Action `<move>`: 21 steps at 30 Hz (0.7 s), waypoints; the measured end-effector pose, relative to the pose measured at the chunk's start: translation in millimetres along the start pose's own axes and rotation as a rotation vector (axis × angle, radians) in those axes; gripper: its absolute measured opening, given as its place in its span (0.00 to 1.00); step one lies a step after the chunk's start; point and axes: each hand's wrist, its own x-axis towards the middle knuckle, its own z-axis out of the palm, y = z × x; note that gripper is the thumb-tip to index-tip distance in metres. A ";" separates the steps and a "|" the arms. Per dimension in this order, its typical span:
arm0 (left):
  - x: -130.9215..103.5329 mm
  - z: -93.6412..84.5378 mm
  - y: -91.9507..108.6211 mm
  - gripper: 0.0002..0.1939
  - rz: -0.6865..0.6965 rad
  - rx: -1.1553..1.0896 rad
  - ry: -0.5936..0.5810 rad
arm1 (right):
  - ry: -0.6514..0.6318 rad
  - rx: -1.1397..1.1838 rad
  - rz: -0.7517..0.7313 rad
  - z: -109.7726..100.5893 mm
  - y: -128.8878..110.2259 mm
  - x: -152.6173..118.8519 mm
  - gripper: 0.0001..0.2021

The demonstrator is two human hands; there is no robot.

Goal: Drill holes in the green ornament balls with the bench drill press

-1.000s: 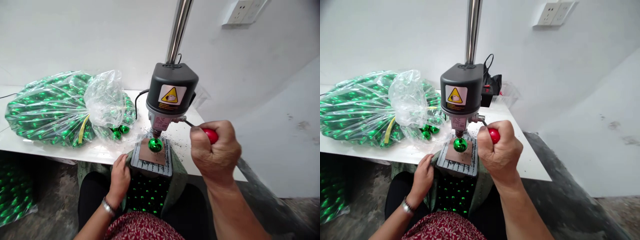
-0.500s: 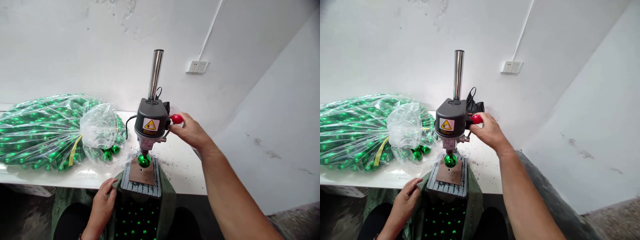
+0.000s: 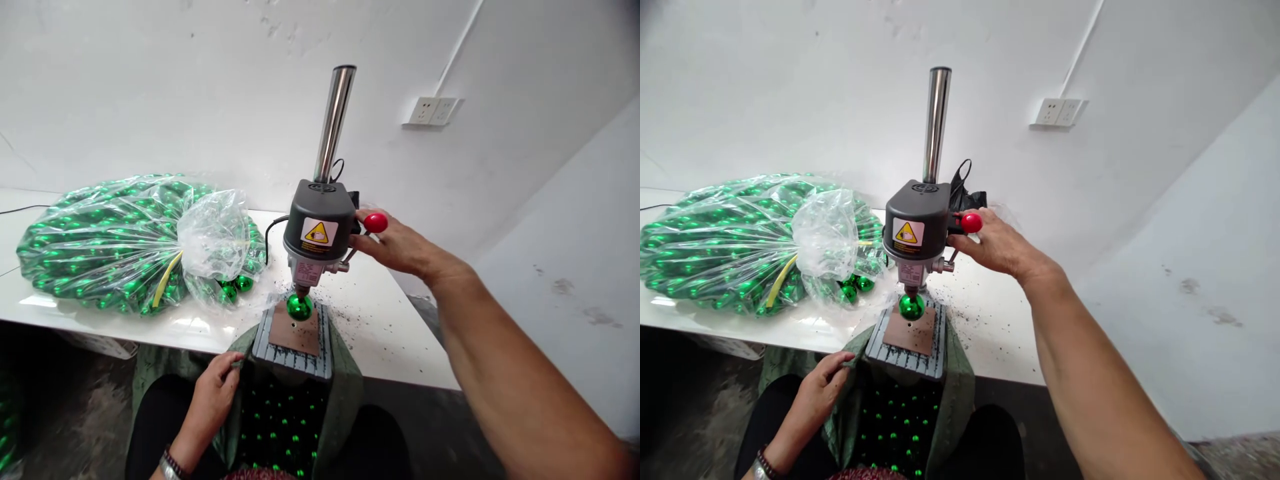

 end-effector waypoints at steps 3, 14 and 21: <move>-4.7 3.8 -0.4 0.20 0.006 -0.015 -0.013 | -0.129 -0.094 -0.059 -5.7 -2.6 3.5 0.20; -11.4 8.8 7.6 0.20 0.013 -0.041 -0.055 | -0.056 -0.076 0.095 14.8 18.3 -2.6 0.33; 20.9 29.1 40.8 0.26 0.164 0.026 -0.055 | -0.047 -0.045 0.090 18.9 20.0 -4.4 0.37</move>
